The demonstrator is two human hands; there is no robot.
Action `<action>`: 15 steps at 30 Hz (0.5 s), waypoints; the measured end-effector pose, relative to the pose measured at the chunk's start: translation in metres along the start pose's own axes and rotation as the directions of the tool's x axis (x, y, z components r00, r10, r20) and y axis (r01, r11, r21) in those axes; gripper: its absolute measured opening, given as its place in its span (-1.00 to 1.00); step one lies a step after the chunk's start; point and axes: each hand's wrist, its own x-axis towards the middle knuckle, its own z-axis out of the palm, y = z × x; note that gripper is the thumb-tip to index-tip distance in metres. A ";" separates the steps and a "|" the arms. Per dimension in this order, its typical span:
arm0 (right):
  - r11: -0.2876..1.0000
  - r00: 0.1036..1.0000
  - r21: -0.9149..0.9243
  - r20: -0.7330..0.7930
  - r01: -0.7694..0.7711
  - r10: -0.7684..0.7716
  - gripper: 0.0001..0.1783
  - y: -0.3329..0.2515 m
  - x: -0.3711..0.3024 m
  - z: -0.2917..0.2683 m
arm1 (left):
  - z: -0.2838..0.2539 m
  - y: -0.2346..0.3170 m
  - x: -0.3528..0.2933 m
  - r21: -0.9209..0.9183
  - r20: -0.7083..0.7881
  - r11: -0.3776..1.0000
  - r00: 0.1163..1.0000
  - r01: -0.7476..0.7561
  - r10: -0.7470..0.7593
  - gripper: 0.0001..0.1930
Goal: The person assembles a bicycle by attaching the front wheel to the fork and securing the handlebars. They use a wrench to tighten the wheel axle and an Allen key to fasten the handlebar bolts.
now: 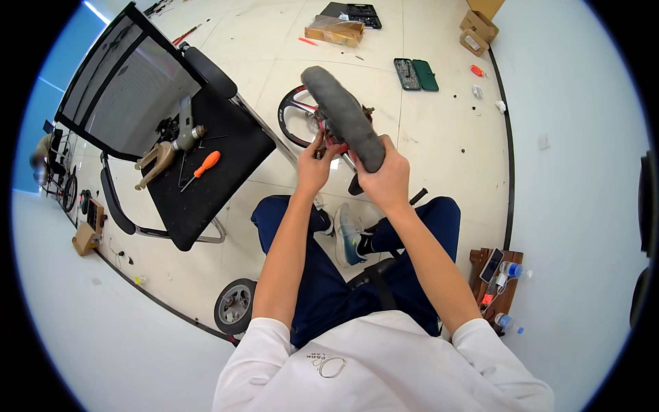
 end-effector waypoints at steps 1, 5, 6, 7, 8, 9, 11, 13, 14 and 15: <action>1.000 1.000 0.002 0.018 0.015 -0.015 -0.55 0.005 -0.002 0.000 | -0.005 -0.003 0.000 0.029 0.022 0.999 0.999 0.026 -0.027 -0.40; 1.000 0.998 0.026 0.060 0.006 -0.007 -0.53 0.001 0.012 -0.011 | -0.012 0.000 0.005 0.154 0.042 0.988 0.999 -0.011 0.004 -0.40; 0.999 0.998 0.041 0.058 -0.012 0.010 -0.54 0.000 0.014 -0.013 | -0.008 0.004 0.006 0.168 0.036 0.985 0.999 -0.037 0.031 -0.40; 0.999 1.000 0.037 0.019 -0.023 0.022 -0.56 0.000 0.013 -0.009 | -0.004 0.003 0.008 0.105 0.028 0.994 0.999 -0.020 0.017 -0.39; 1.000 1.000 0.025 -0.001 -0.013 0.013 -0.58 -0.003 0.011 -0.005 | -0.004 0.000 0.008 0.095 0.031 0.996 1.000 0.000 -0.003 -0.39; 1.000 1.000 0.012 -0.020 -0.003 0.003 -0.61 -0.006 0.009 -0.002 | -0.007 -0.003 0.009 0.085 0.033 0.996 0.999 0.020 -0.023 -0.39; 1.000 0.998 -0.018 0.060 0.014 -0.013 -0.62 -0.007 0.010 -0.008 | -0.011 -0.002 0.009 0.144 0.057 0.987 0.996 0.064 -0.072 -0.43; 1.000 1.000 -0.007 0.000 0.005 -0.005 -0.59 -0.001 0.012 -0.016 | -0.013 0.012 0.008 0.279 0.100 0.955 0.986 0.101 -0.133 -0.49; 1.000 1.000 0.007 -0.020 0.007 -0.007 -0.57 0.000 0.013 -0.017 | -0.012 0.010 0.010 0.245 0.103 0.967 0.990 0.072 -0.100 -0.49; 0.999 1.000 0.038 0.017 -0.001 0.000 -0.58 0.003 0.014 -0.017 | -0.010 0.008 0.014 0.210 0.105 0.977 0.992 0.044 -0.067 -0.49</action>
